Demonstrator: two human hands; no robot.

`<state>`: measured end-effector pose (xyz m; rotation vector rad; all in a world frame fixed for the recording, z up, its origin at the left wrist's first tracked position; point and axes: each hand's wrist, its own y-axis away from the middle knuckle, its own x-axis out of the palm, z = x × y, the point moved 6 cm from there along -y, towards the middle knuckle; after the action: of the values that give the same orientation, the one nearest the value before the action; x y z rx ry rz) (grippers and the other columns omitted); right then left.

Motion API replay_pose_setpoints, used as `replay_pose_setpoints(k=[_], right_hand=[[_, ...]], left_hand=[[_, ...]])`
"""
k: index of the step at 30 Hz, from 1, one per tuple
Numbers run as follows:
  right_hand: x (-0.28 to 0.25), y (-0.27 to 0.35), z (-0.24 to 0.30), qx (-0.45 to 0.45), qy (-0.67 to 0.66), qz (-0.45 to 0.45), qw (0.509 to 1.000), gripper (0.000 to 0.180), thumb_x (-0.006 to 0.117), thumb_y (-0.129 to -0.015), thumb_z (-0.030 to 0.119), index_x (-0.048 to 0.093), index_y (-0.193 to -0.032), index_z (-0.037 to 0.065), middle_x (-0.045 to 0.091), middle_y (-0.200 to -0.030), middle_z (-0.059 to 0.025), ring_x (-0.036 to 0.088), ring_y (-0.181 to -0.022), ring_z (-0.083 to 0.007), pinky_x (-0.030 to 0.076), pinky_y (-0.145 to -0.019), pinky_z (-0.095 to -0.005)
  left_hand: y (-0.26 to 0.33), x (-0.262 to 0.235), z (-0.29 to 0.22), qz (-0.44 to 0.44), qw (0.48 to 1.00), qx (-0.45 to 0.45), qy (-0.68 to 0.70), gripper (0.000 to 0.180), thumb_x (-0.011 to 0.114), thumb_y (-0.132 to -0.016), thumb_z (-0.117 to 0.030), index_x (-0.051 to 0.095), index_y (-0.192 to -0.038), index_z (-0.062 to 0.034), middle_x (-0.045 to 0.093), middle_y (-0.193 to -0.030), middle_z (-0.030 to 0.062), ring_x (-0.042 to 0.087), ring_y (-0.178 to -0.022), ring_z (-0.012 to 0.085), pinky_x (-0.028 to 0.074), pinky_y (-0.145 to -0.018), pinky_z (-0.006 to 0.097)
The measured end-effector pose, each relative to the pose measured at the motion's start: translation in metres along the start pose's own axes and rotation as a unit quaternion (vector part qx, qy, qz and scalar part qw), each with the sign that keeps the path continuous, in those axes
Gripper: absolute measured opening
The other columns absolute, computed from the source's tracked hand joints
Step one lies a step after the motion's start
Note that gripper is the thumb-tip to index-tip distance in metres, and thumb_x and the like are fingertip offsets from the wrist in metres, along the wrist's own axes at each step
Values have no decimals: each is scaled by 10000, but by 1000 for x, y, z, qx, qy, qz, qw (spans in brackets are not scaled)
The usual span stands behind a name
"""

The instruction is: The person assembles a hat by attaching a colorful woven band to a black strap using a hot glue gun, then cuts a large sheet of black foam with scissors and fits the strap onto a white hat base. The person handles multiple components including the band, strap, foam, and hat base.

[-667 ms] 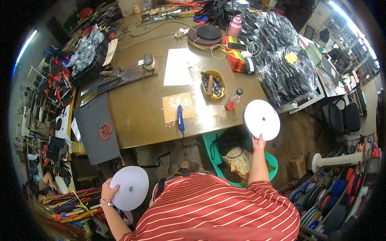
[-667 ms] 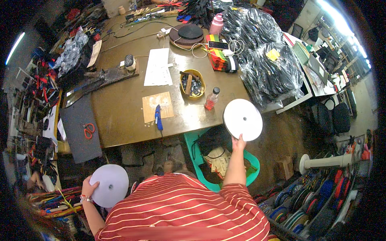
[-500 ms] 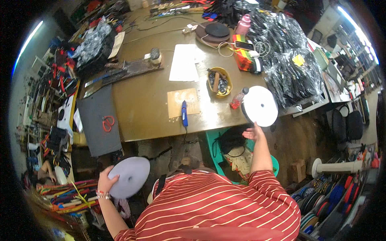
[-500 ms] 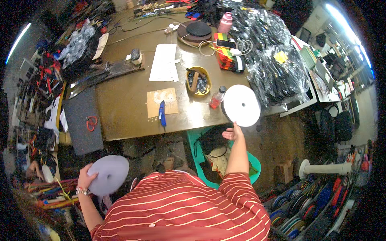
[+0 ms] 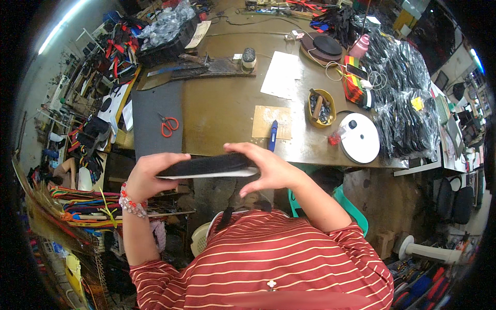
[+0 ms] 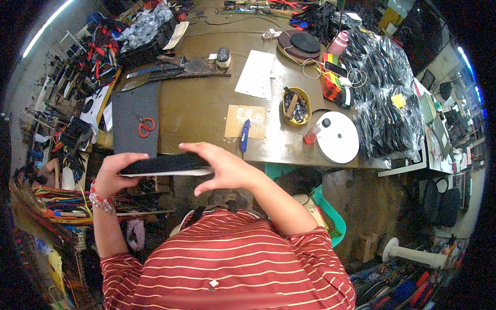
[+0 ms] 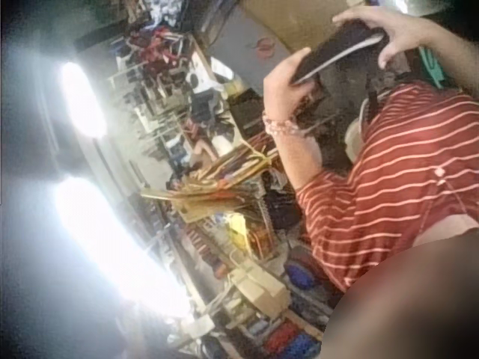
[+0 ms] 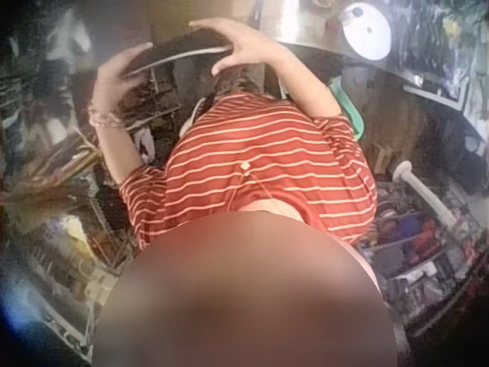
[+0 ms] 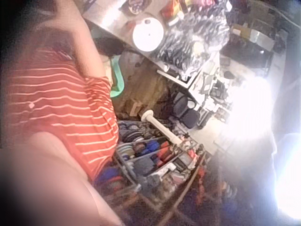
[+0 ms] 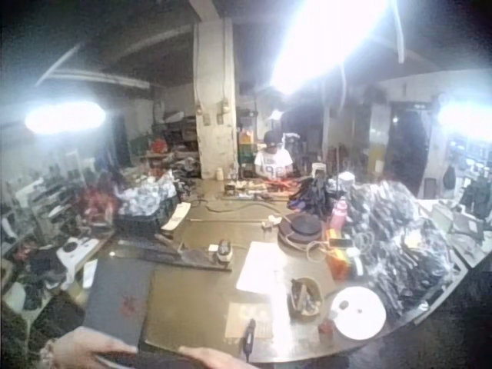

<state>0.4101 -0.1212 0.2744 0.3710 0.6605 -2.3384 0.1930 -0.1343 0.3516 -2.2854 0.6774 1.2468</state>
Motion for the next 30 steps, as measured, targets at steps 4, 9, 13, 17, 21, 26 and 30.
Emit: replay_pose_setpoints(k=[4, 9, 13, 17, 21, 26, 30], right_hand=[[-21, 16, -12, 109, -48, -97, 988, 954, 880, -563, 270, 404, -1354, 32, 458, -1351, -120, 463, -1206, -227, 359, -1008, -361], [-51, 19, 23, -49, 63, -187, 979, 568, 828, -618, 155, 594, -1125, 49, 612, -1097, -106, 567, -1063, -259, 424, -938, -358], [-58, 8, 38, -10, 61, -180, 982, 554, 811, -626, 126, 586, -1124, 36, 613, -1101, -115, 574, -1058, -265, 428, -935, -352], [-70, -4, 64, 44, 89, -174, 980, 496, 800, -663, 176, 594, -1081, 8, 636, -989, -120, 611, -949, -236, 464, -856, -327], [-95, -12, 113, 36, 209, -175, 961, 376, 763, -702, 231, 600, -945, -5, 624, -879, -150, 621, -772, -295, 497, -712, -357], [-75, -37, 141, 85, 475, -11, 876, 354, 733, -706, 208, 581, -934, -15, 623, -815, -137, 636, -767, -307, 507, -661, -377], [-59, -45, 128, 179, 528, 106, 823, 313, 695, -734, 214, 580, -923, -7, 632, -845, -144, 644, -787, -318, 518, -652, -407]], left_hand=[[25, -23, 15, -220, 972, 40, 72, 420, 738, -641, -47, 646, -1048, -6, 696, -931, 130, 681, -813, 166, 513, -717, 259], [49, -13, 50, -293, 937, 111, 154, 494, 789, -652, -150, 594, -1078, 6, 685, -898, 168, 679, -809, 215, 528, -728, 300], [67, 15, 122, -455, 780, 73, 424, 347, 679, -814, -205, 572, -1090, -23, 653, -1026, 173, 664, -904, 260, 561, -762, 401], [62, 48, 165, -448, 713, 55, 536, 541, 732, -758, -226, 505, -1214, -44, 559, -1192, 160, 584, -1059, 291, 494, -903, 462], [17, 38, 140, -346, 775, 13, 529, 804, 831, -677, -230, 395, -1317, -13, 503, -1272, 125, 509, -1158, 247, 432, -968, 407], [-24, -49, 8, -239, 949, 124, 166, 827, 837, -622, -278, 433, -1292, -8, 518, -1275, 148, 506, -1179, 274, 395, -1009, 405], [-66, -9, -59, -104, 985, 138, -29, 645, 797, -636, -203, 538, -1200, -24, 592, -1171, 139, 576, -1084, 236, 441, -945, 350]])
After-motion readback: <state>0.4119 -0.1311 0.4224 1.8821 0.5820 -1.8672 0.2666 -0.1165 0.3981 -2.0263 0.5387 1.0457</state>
